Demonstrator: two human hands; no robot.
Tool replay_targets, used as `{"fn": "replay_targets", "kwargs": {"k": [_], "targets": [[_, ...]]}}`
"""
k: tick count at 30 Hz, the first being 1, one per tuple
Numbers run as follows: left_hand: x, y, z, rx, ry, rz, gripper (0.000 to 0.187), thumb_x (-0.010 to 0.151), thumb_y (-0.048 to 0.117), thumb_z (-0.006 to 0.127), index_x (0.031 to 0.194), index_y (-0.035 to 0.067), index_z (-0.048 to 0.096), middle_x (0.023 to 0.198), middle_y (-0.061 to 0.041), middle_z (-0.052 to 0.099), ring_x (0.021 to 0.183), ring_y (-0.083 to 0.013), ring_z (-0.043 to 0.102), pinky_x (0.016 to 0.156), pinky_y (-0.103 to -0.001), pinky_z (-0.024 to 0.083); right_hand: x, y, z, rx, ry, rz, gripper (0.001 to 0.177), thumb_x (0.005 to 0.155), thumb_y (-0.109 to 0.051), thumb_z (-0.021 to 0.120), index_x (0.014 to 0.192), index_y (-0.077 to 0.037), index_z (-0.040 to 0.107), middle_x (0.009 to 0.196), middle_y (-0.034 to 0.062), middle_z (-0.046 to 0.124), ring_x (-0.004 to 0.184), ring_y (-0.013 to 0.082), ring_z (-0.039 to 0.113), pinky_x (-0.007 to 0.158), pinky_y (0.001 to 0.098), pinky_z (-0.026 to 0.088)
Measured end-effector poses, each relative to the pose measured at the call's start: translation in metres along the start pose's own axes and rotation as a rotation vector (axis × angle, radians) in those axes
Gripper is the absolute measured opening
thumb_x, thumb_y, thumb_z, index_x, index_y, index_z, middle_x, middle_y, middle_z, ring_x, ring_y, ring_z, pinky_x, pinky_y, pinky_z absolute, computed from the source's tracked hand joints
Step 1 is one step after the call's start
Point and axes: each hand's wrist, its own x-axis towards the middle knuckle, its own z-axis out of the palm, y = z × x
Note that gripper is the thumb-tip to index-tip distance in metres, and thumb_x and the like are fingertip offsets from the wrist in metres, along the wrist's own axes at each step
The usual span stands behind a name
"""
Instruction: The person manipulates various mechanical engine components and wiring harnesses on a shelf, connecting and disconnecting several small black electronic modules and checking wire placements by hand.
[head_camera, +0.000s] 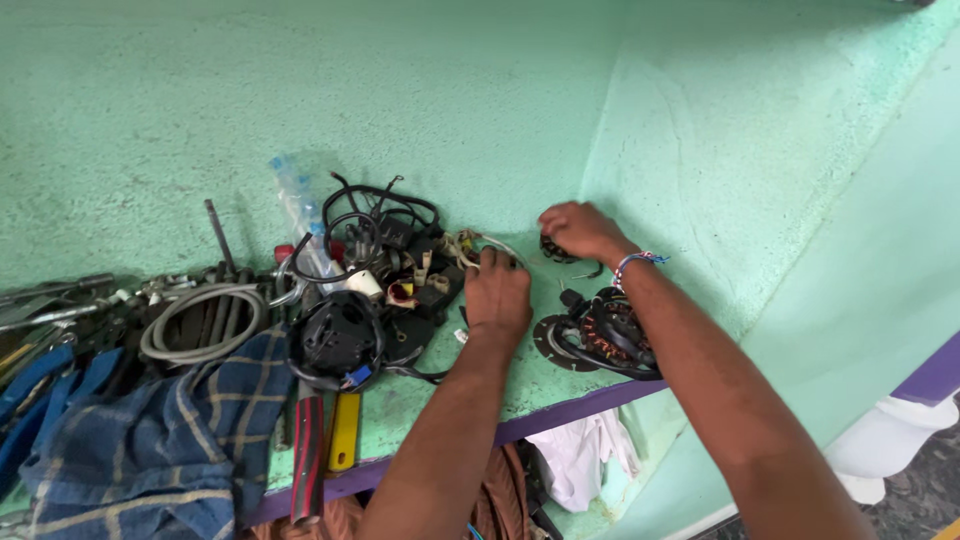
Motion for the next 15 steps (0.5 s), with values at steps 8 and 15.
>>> {"fn": "replay_targets", "kwargs": {"k": [8, 15], "targets": [[0.003, -0.003, -0.01, -0.16, 0.157, -0.043, 0.02, 0.066, 0.009, 0.075, 0.087, 0.008, 0.077, 0.106, -0.013, 0.069, 0.11, -0.0315, 0.063, 0.09, -0.045, 0.051, 0.006, 0.053, 0.027, -0.052, 0.189, 0.04, 0.076, 0.077, -0.047, 0.084, 0.138, -0.009, 0.06, 0.13, 0.0209, 0.065, 0.121, 0.0379, 0.062, 0.103, 0.0447, 0.049], [0.005, -0.013, -0.018, -0.249, 0.227, -0.125, 0.017, 0.07, 0.011, 0.074, 0.086, 0.006, 0.077, 0.105, -0.014, 0.069, 0.107, -0.0334, 0.064, 0.085, -0.048, 0.053, 0.007, 0.054, 0.036, -0.232, 0.046, 0.054, 0.082, 0.07, -0.052, 0.086, 0.138, -0.011, 0.063, 0.127, 0.0192, 0.07, 0.12, 0.038, 0.065, 0.104, 0.0452, 0.051]]}}
